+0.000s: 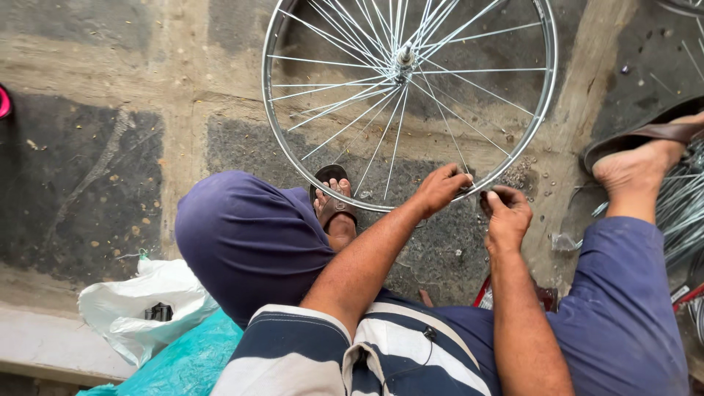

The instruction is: The person sits on the floor and installs spokes into a bicycle wheel rim, securing them with nuts. They repeatedly pick up spokes and nuts, thread the spokes through the rim, and tighten the nuts by hand.

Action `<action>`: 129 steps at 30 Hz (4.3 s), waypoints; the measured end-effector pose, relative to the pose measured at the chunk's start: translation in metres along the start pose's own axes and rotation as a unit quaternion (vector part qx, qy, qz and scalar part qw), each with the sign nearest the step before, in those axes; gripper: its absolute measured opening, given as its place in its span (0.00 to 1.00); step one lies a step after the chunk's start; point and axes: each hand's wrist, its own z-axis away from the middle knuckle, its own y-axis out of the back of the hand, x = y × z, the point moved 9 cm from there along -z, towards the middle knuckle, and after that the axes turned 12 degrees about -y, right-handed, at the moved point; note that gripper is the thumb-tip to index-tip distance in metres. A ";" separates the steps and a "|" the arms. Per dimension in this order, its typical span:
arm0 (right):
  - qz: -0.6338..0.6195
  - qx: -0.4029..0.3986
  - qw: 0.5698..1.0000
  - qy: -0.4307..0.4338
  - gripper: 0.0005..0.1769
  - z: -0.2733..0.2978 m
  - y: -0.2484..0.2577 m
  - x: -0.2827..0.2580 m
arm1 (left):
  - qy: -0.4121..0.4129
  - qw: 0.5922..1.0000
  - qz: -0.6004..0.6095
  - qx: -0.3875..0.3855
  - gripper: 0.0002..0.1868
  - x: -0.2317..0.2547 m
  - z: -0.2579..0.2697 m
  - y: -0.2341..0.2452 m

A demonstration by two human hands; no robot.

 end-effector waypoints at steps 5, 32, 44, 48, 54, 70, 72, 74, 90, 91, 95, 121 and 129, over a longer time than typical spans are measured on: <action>-0.181 -0.048 0.975 -0.121 0.07 -0.014 -0.011 0.031 | -0.057 0.979 -0.193 0.040 0.18 0.058 0.009 0.014; -0.128 -0.010 0.991 -0.041 0.06 0.075 -0.065 -0.055 | -0.054 0.978 -0.177 0.098 0.42 -0.009 -0.149 0.075; -0.166 0.041 0.984 -0.043 0.07 0.029 -0.017 -0.009 | -0.366 0.819 -0.412 0.160 0.42 0.047 -0.152 0.115; -0.139 0.076 0.985 -0.073 0.08 0.014 0.001 0.005 | -0.259 0.826 -0.499 0.034 0.19 0.036 -0.096 0.092; -0.153 0.081 0.982 -0.070 0.09 -0.017 0.005 0.016 | -0.295 0.801 -0.480 0.205 0.06 0.109 -0.020 0.133; -0.166 0.066 0.980 -0.084 0.09 -0.040 0.015 0.033 | 0.049 0.982 -0.079 0.162 0.16 -0.002 -0.070 0.137; -0.165 0.066 0.980 -0.090 0.09 -0.042 0.015 0.032 | -0.005 0.931 0.199 0.307 0.14 -0.013 -0.085 0.162; -0.162 0.072 0.980 -0.095 0.09 -0.040 0.016 0.035 | -0.030 0.837 0.376 0.396 0.12 -0.025 -0.095 0.180; -0.166 0.032 0.983 -0.076 0.09 -0.049 0.010 0.040 | 0.018 0.802 0.125 0.584 0.14 -0.027 -0.028 0.254; -0.152 0.033 0.985 -0.075 0.09 -0.049 0.010 0.037 | 0.033 0.799 0.100 0.592 0.15 -0.030 -0.018 0.268; -0.164 0.027 0.983 -0.078 0.09 -0.049 0.005 0.030 | -0.007 0.757 -0.340 0.558 0.22 0.027 0.028 0.297; -0.039 0.010 0.999 0.025 0.08 -0.010 0.013 -0.024 | 0.051 0.979 0.191 -0.058 0.11 -0.053 0.040 -0.016; 0.137 -0.063 0.985 0.081 0.15 0.044 -0.003 -0.017 | 0.019 0.998 0.052 -0.021 0.15 -0.017 0.028 -0.019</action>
